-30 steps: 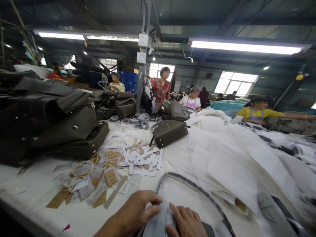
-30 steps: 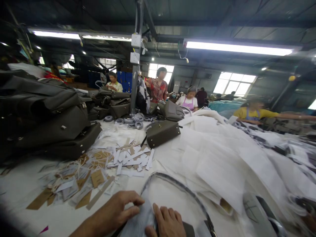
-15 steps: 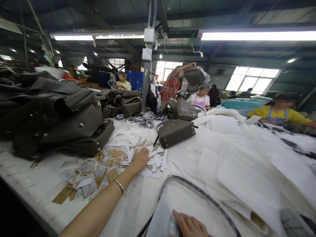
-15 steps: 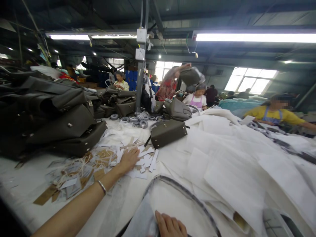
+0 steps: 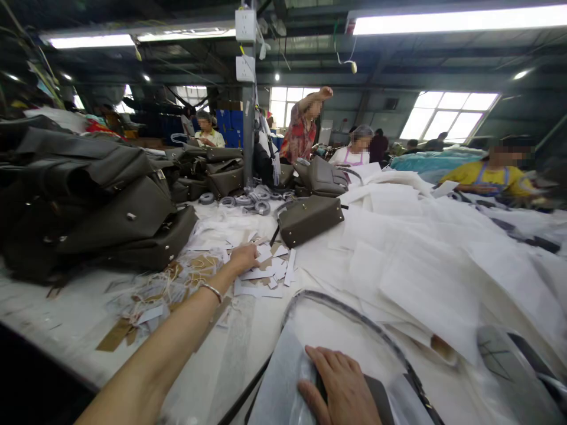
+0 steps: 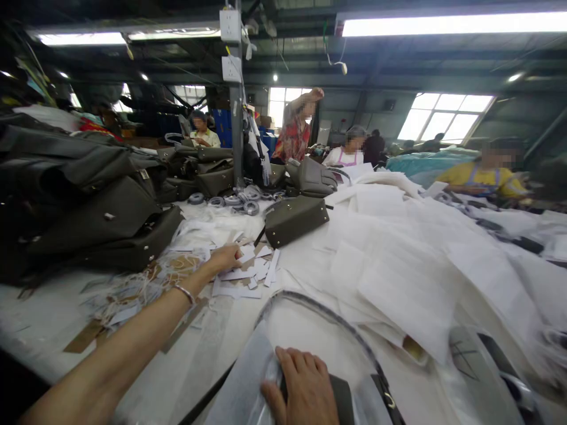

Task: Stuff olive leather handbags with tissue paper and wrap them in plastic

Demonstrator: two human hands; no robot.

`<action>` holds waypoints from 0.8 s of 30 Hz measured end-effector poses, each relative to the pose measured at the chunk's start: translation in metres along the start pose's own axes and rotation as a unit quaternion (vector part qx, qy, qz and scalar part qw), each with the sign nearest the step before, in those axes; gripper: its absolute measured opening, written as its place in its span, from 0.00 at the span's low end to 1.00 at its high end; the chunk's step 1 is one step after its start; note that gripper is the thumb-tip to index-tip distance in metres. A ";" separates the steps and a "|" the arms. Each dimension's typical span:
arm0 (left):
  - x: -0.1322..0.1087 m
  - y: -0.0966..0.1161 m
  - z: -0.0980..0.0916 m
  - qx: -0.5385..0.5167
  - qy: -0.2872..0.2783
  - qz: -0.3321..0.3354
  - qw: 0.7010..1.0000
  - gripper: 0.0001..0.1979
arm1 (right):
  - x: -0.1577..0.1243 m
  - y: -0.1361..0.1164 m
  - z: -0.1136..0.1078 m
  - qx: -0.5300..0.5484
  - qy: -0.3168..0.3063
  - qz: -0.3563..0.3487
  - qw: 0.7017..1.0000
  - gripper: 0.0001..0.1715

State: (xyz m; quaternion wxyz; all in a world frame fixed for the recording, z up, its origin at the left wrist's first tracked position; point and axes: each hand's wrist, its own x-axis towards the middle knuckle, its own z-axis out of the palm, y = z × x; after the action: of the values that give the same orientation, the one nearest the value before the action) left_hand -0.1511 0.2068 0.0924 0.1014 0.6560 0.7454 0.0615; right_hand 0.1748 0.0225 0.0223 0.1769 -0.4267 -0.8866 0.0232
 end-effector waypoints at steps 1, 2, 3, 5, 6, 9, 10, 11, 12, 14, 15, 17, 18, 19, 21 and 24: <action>0.001 -0.001 0.000 -0.020 -0.003 -0.003 1.000 0.14 | 0.001 -0.003 -0.005 0.000 0.008 0.000 1.000 0.24; 0.001 -0.001 -0.001 -0.041 0.001 -0.003 0.999 0.14 | 0.001 -0.005 -0.008 -0.001 0.016 -0.001 1.000 0.24; -0.001 -0.001 -0.002 -0.064 0.012 0.000 0.998 0.13 | 0.002 -0.007 -0.010 -0.001 0.024 -0.001 1.000 0.24; -0.008 -0.001 -0.005 -0.115 0.045 0.012 0.992 0.13 | 0.002 -0.009 -0.013 0.006 0.033 0.001 0.999 0.24; -0.012 -0.001 -0.007 -0.144 0.064 0.022 0.987 0.13 | 0.002 -0.009 -0.014 0.013 0.031 0.002 0.999 0.24; -0.029 -0.001 -0.013 -0.235 0.107 0.064 0.964 0.11 | 0.001 -0.005 -0.017 0.036 0.005 0.009 0.999 0.25; -0.035 -0.001 -0.014 -0.263 0.113 0.080 0.955 0.10 | 0.001 -0.004 -0.018 0.041 -0.008 0.014 0.999 0.25; -0.040 -0.002 -0.015 -0.289 0.118 0.096 0.945 0.09 | 0.001 -0.002 -0.020 0.047 -0.020 0.019 0.999 0.26; -0.045 -0.002 -0.016 -0.310 0.121 0.111 0.936 0.08 | 0.001 0.000 -0.021 0.052 -0.032 0.024 0.998 0.26; -0.054 -0.003 -0.015 -0.341 0.131 0.134 0.921 0.07 | 0.003 0.005 -0.023 0.066 -0.055 0.033 0.996 0.26; -0.058 -0.004 -0.014 -0.349 0.136 0.143 0.916 0.07 | 0.005 0.006 -0.024 0.075 -0.065 0.037 0.994 0.26; -0.063 -0.007 -0.011 -0.352 0.142 0.156 0.912 0.07 | 0.008 0.009 -0.025 0.091 -0.082 0.048 0.991 0.26; -0.064 -0.009 -0.009 -0.348 0.141 0.159 0.913 0.06 | 0.009 0.010 -0.025 0.097 -0.088 0.054 0.990 0.26; -0.065 -0.011 -0.007 -0.344 0.139 0.161 0.915 0.06 | 0.010 0.011 -0.026 0.100 -0.094 0.057 0.989 0.26; -0.065 -0.016 -0.004 -0.334 0.128 0.162 0.920 0.06 | 0.012 0.012 -0.028 0.103 -0.098 0.058 0.988 0.25; -0.064 -0.021 0.002 -0.314 0.108 0.162 0.929 0.10 | 0.015 0.015 -0.031 0.112 -0.075 0.055 0.989 0.22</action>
State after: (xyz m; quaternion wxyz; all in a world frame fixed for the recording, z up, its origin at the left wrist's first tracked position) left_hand -0.1637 0.1405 0.0900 0.2101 0.6917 0.5783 0.3781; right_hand 0.1877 0.0396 0.0530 0.1549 -0.4493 -0.8644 0.1640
